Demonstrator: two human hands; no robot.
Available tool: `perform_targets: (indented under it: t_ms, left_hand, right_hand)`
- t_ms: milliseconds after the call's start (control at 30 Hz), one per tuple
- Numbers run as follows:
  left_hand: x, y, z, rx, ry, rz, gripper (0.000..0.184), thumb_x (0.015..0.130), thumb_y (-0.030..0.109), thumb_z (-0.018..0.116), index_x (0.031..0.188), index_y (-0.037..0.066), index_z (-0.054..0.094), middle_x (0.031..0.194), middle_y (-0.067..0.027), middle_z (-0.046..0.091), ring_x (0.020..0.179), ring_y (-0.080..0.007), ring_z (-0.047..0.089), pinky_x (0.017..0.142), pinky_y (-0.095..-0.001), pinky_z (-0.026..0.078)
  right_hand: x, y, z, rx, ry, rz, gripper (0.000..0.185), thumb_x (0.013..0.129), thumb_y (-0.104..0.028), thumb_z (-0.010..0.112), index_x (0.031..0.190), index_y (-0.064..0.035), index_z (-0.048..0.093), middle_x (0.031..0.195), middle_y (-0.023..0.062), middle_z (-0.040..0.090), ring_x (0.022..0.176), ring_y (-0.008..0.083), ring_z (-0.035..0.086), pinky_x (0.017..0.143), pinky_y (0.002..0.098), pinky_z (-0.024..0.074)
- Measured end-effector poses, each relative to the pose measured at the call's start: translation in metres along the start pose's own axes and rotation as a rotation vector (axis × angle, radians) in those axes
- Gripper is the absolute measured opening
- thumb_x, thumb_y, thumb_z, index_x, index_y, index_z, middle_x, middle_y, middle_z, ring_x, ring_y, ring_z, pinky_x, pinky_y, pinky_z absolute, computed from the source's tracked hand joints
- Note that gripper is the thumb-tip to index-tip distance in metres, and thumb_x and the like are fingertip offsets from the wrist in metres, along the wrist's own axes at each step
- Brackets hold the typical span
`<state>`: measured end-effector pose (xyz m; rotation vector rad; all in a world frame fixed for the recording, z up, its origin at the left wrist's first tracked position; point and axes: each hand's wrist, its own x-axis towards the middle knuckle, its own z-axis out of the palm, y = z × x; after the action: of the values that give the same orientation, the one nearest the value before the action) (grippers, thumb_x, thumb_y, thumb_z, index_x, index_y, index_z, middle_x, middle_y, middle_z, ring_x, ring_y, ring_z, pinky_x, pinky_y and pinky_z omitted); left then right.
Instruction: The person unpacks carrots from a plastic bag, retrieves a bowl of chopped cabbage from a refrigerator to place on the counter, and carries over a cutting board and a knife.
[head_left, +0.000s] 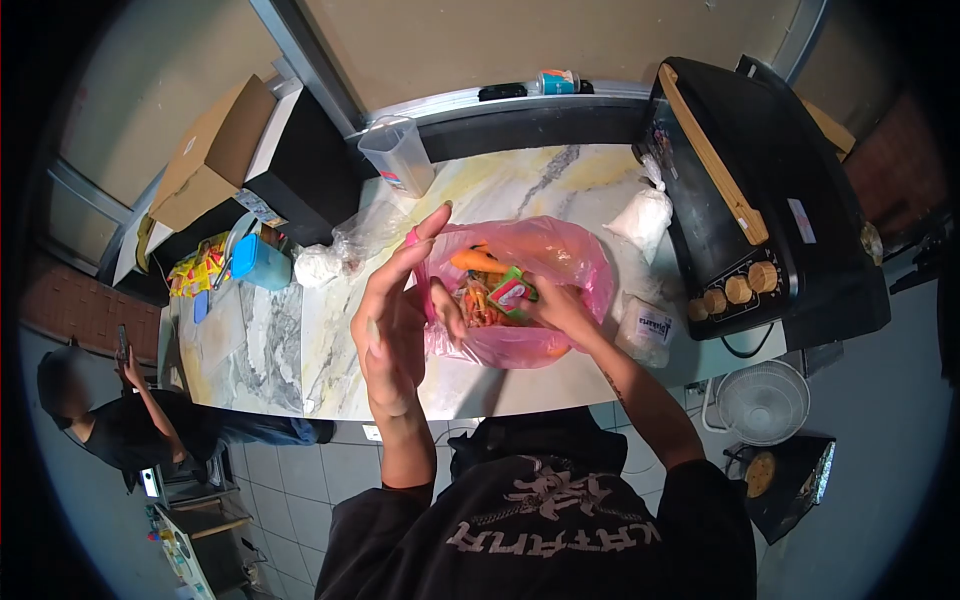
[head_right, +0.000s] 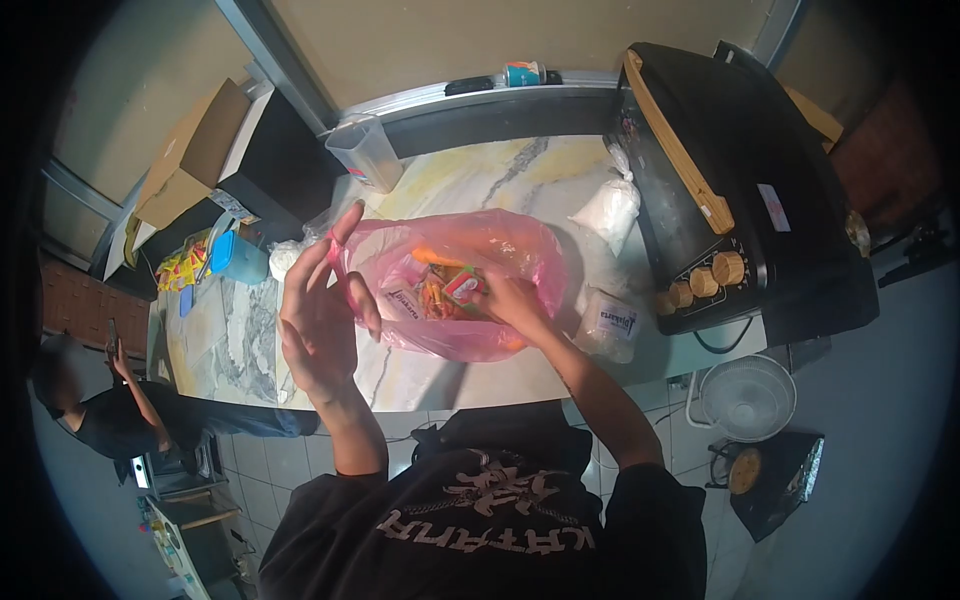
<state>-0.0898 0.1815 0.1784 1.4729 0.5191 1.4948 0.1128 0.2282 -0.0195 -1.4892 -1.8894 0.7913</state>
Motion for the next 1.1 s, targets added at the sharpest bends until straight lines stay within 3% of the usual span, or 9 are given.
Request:
perform_targets:
  t_ms: [133,200,233,300,400,667,1000,1067,1100]
  left_hand:
    - [-0.004,0.006,-0.005,-0.068,-0.117,0.085,0.087,0.083,0.071,0.043,0.134,0.0,0.042,0.136,-0.0405,0.032,0.06,-0.0162,0.06,0.053,-0.0255,0.049]
    - [-0.007,0.006,-0.005,-0.107,-0.19,0.109,0.091,0.081,0.075,0.043,0.136,0.002,0.041,0.136,-0.0434,0.029,0.059,-0.0165,0.061,0.052,-0.0247,0.049]
    - [-0.011,0.005,-0.007,-0.115,-0.26,0.132,0.094,0.079,0.079,0.037,0.14,0.007,0.037,0.137,-0.0448,0.025,0.055,-0.0161,0.06,0.051,-0.0224,0.048]
    - [-0.016,0.008,-0.013,-0.135,-0.371,0.116,0.102,0.072,0.088,0.032,0.146,0.018,0.031,0.138,-0.0471,0.018,0.052,-0.0174,0.061,0.051,-0.0201,0.048]
    - [-0.016,0.014,-0.015,-0.158,-0.427,0.105,0.103,0.07,0.089,0.032,0.147,0.022,0.029,0.138,-0.0482,0.014,0.053,-0.019,0.063,0.051,-0.0213,0.049]
    - [-0.026,0.03,-0.009,-0.277,-0.65,-0.005,0.105,0.064,0.091,0.038,0.148,0.03,0.02,0.136,-0.0514,0.0,0.081,-0.0347,0.069,0.052,-0.0276,0.058]
    - [-0.019,0.018,-0.018,-0.212,-0.526,0.08,0.104,0.066,0.09,0.038,0.149,0.029,0.018,0.138,-0.0495,-0.003,0.102,-0.0438,0.061,0.058,-0.0338,0.059]
    - [-0.02,0.018,-0.015,-0.216,-0.529,0.072,0.104,0.066,0.091,0.035,0.149,0.029,0.021,0.138,-0.0488,-0.004,0.107,-0.0444,0.058,0.059,-0.0342,0.059]
    - [-0.022,0.016,-0.015,-0.207,-0.536,0.078,0.104,0.066,0.091,0.034,0.148,0.028,0.021,0.139,-0.0483,-0.005,0.108,-0.0445,0.058,0.059,-0.034,0.059]
  right_hand:
    - [0.007,-0.019,-0.034,-0.039,-0.018,0.201,0.034,0.078,-0.019,0.065,0.111,-0.0125,0.063,0.104,0.0162,0.065,0.095,0.0347,0.062,0.079,0.0453,0.0482]
    - [0.006,-0.007,-0.049,-0.364,0.058,0.12,0.032,0.078,-0.017,0.064,0.109,-0.0107,0.063,0.103,0.0169,0.065,0.096,0.0346,0.062,0.079,0.0443,0.0489]
    - [0.005,-0.018,-0.07,-0.4,-0.124,0.194,0.032,0.077,-0.015,0.064,0.108,-0.0081,0.064,0.104,0.0174,0.065,0.097,0.0336,0.063,0.08,0.0434,0.0494]
    - [0.001,-0.003,-0.078,-0.353,-0.168,0.29,0.036,0.077,-0.02,0.065,0.112,-0.01,0.062,0.106,0.0178,0.064,0.096,0.0343,0.063,0.08,0.0422,0.0495]
    - [-0.006,0.01,-0.086,-0.288,-0.249,0.428,0.041,0.078,-0.025,0.067,0.116,-0.0118,0.06,0.107,0.0183,0.064,0.096,0.035,0.063,0.08,0.0409,0.0494]
    - [-0.015,0.008,-0.095,-0.343,-0.404,0.269,0.039,0.078,-0.025,0.066,0.115,-0.0115,0.061,0.106,0.0188,0.064,0.097,0.0353,0.062,0.08,0.0405,0.0491]
    - [0.003,-0.009,-0.096,-0.507,-0.881,0.055,0.037,0.079,-0.026,0.066,0.113,-0.0112,0.062,0.104,0.0194,0.064,0.099,0.0355,0.062,0.081,0.0399,0.0487]
    - [0.008,-0.009,-0.096,-0.454,-0.939,0.032,0.037,0.079,-0.026,0.066,0.113,-0.0111,0.062,0.104,0.0195,0.065,0.099,0.0356,0.062,0.081,0.0398,0.0487]
    - [0.001,-0.007,-0.092,-0.169,-0.84,-0.027,0.036,0.08,-0.025,0.065,0.113,-0.0112,0.062,0.104,0.0196,0.064,0.098,0.0355,0.062,0.081,0.0396,0.0485]
